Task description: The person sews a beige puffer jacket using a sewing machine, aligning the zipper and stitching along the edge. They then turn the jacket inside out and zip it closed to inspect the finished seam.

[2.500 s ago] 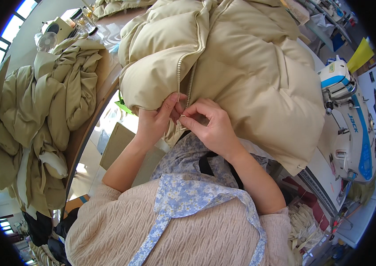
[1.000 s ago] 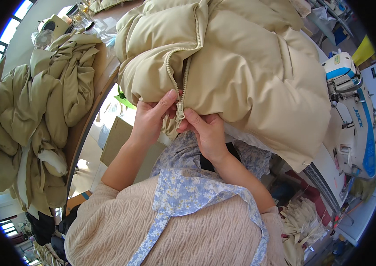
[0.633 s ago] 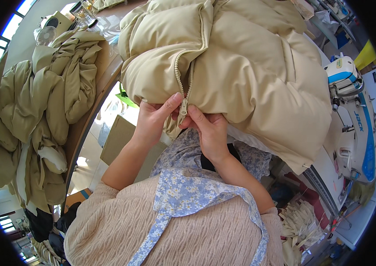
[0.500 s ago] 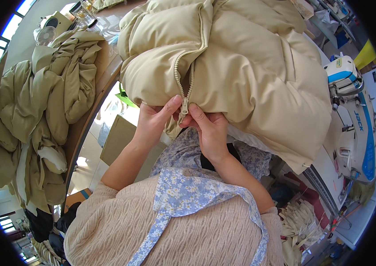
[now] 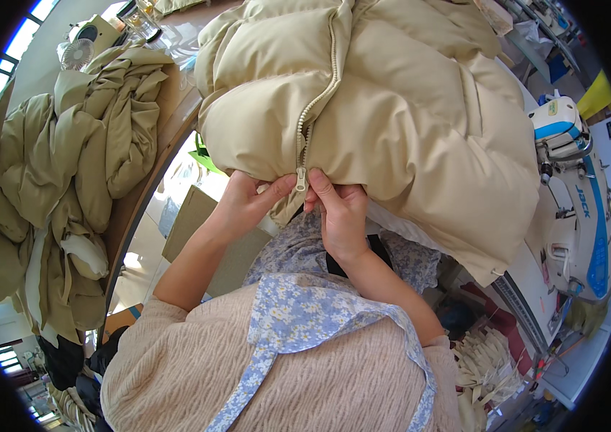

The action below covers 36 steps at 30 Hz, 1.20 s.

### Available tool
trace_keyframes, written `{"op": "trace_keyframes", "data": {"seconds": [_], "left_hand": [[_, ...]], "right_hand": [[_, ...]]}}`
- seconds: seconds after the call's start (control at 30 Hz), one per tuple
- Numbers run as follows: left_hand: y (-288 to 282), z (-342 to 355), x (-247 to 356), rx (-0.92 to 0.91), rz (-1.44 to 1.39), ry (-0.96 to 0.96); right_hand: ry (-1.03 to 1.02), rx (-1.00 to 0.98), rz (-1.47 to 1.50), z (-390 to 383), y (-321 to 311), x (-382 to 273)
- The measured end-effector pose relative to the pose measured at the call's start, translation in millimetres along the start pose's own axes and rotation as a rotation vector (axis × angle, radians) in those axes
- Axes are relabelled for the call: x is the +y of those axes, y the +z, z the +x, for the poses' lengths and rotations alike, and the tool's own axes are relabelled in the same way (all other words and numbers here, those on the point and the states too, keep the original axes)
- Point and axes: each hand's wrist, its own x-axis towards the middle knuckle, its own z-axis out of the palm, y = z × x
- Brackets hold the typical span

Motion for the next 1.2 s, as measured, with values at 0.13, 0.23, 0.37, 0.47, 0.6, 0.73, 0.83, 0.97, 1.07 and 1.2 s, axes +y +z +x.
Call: {"op": "trace_keyframes", "data": {"seconds": [0.13,0.23,0.37,0.47,0.6,0.73,0.83,0.97,1.07,1.2], "left_hand": [[-3,2,9,-0.067,-0.289,-0.153],[-14,2,10,-0.078,-0.331,-0.206],[-13,-2,9,-0.046,-0.328,-0.203],[-11,-4,6,-0.035,-0.351,-0.145],[-13,-7,8,-0.024,-0.296,-0.147],[-15,-7,4,-0.033,-0.287,-0.132],[-15,-7,5,-0.043,-0.273,-0.150],[-15,-8,8,-0.054,-0.265,-0.145],[-12,-8,10,-0.033,-0.309,-0.123],[-19,-6,7,-0.086,-0.258,-0.149]], "right_hand": [[0.045,-0.026,-0.010,4,0,-8],[0.439,-0.371,-0.360,3,-24,-49],[-0.743,-0.333,-1.243,-12,9,-78],[-0.977,-0.399,-1.447,4,17,-81],[-1.065,-0.481,-1.469,10,17,-81],[-1.076,-0.442,-1.417,11,24,-76],[-0.948,-0.385,-1.441,11,24,-74],[-0.935,-0.431,-1.458,16,23,-74],[-0.790,-0.539,-1.353,22,17,-82],[-0.590,-0.613,-1.318,18,21,-98]]}}
